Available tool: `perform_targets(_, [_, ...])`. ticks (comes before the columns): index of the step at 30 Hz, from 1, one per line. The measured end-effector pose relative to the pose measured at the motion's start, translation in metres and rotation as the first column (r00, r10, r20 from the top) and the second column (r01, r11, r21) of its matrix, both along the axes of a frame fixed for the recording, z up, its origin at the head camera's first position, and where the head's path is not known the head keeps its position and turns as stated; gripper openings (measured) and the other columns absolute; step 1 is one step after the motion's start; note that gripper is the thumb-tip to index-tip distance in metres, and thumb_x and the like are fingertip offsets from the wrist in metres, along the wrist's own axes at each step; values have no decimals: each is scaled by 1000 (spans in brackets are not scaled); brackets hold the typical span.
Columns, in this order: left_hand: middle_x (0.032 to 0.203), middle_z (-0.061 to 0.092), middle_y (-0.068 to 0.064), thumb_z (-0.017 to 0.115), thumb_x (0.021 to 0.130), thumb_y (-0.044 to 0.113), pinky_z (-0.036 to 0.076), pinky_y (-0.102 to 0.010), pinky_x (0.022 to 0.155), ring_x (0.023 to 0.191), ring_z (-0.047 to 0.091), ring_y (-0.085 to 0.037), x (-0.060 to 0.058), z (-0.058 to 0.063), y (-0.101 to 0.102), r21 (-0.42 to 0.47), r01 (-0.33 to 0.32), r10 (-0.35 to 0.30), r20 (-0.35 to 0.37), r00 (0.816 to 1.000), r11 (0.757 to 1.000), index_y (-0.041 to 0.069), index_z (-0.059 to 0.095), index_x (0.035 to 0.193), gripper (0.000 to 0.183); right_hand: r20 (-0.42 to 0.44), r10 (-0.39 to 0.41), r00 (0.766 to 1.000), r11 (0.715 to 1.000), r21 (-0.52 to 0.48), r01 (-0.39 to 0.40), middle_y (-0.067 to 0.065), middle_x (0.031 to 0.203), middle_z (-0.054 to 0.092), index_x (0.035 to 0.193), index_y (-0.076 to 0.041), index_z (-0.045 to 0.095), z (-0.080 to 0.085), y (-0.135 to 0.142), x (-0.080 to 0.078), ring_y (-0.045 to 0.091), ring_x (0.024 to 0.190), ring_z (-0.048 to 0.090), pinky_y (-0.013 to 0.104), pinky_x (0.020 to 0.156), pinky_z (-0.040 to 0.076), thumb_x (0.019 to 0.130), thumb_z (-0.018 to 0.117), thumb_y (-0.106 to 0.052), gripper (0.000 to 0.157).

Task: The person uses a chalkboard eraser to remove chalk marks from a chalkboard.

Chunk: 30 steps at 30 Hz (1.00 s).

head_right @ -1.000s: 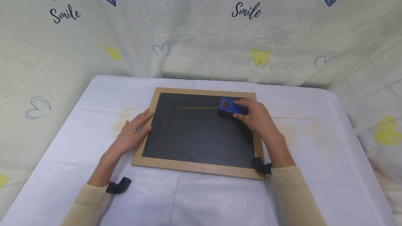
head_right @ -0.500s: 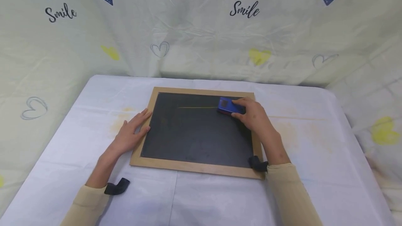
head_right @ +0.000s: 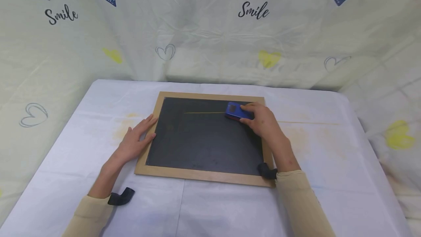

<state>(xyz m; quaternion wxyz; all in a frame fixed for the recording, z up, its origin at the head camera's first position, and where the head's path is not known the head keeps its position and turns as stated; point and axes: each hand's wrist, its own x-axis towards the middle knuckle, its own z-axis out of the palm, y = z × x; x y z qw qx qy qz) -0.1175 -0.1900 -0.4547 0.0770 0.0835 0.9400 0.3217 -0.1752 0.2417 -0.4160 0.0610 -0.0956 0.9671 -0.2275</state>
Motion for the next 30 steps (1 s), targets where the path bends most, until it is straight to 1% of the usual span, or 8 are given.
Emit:
perform_targets(7, [175,24,-7,58,107,24,-2,-75,125,162,21,-40,0,0,0,2,0,0,0,1000,1000,17,36,164,61,8,10,1000,1000,2,-10,25,154,53,148,-6,58,0,-5,-2,50,144,46,63,116,41,99,73,-22,54])
perform_targets(14, [175,24,-7,58,107,24,-2,-75,125,162,21,-40,0,1,0,0,-2,2,2,1000,1000,17,36,164,61,22,32,999,999,-10,-32,23,155,53,149,-9,57,-1,-17,-5,48,144,47,62,116,43,99,74,-23,55])
perform_targets(23, [175,24,-6,58,107,24,-2,-75,125,162,21,-39,0,-1,-1,-3,-1,1,6,1000,1000,18,36,164,61,35,44,998,999,28,-45,17,157,53,150,-15,57,-1,-36,-7,46,143,49,59,115,45,99,73,-29,56])
perform_targets(30, [175,24,-6,59,107,25,-2,-74,126,162,21,-39,-1,-1,-1,-3,0,0,5,1000,1000,17,36,164,61,42,64,997,998,7,-64,17,159,50,152,-14,55,0,-43,-6,45,146,47,60,117,43,100,72,-27,56])
